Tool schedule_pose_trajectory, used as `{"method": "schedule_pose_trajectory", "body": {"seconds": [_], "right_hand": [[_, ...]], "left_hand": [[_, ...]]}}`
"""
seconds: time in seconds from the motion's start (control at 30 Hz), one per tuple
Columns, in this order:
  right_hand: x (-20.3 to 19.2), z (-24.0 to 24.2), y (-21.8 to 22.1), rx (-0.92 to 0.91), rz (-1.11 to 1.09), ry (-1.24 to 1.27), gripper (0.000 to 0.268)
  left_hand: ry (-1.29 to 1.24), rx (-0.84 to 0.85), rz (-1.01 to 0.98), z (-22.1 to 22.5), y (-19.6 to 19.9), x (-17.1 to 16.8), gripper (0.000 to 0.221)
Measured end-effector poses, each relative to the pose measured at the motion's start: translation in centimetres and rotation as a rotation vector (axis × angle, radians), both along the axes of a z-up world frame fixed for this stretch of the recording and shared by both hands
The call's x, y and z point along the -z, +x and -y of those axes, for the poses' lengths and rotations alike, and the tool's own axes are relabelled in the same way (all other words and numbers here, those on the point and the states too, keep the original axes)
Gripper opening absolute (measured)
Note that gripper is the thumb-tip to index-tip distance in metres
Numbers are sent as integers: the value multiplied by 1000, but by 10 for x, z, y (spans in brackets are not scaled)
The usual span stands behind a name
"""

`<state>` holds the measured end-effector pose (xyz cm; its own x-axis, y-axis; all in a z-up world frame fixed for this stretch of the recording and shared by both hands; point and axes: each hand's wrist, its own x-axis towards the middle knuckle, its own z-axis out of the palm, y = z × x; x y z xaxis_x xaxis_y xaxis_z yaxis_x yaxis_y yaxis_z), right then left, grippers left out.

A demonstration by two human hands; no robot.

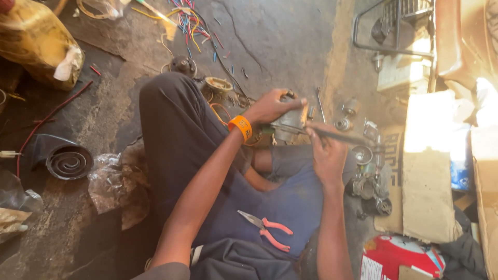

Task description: The person sits on the floor and uses a metal file to smooth the surface of a cylindrical motor part. They rotate the part and file different sections repeatedly.

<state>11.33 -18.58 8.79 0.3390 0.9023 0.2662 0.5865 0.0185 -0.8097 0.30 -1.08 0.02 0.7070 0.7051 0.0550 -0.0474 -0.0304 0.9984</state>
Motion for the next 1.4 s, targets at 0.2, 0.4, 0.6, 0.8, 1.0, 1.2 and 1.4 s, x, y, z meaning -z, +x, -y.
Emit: {"method": "schedule_pose_trajectory", "body": {"seconds": [0.2, 0.4, 0.6, 0.8, 1.0, 1.2, 1.4], "right_hand": [[-12, -13, -3, -151, 530, 30, 14], [-19, -18, -8, -81, 373, -26, 12], [-23, -30, 2, -162, 365, -72, 12], [-28, -46, -1, -122, 364, 12, 13], [-17, -26, -3, -155, 416, 36, 16], [-18, -40, -7, -67, 437, 54, 15], [-15, -28, -8, -74, 455, 67, 13]], "left_hand": [[-13, -7, -33, -8, -3, 1, 67], [-75, 14, 86, -7, 1, 8, 67], [-37, 63, 22, -10, -1, 8, 69], [-35, 11, 83, -5, -6, -6, 68], [2, 29, -56, -5, -3, 2, 73], [47, -14, -2, -7, -6, 0, 76], [12, 42, -49, -5, 0, 2, 76]]}}
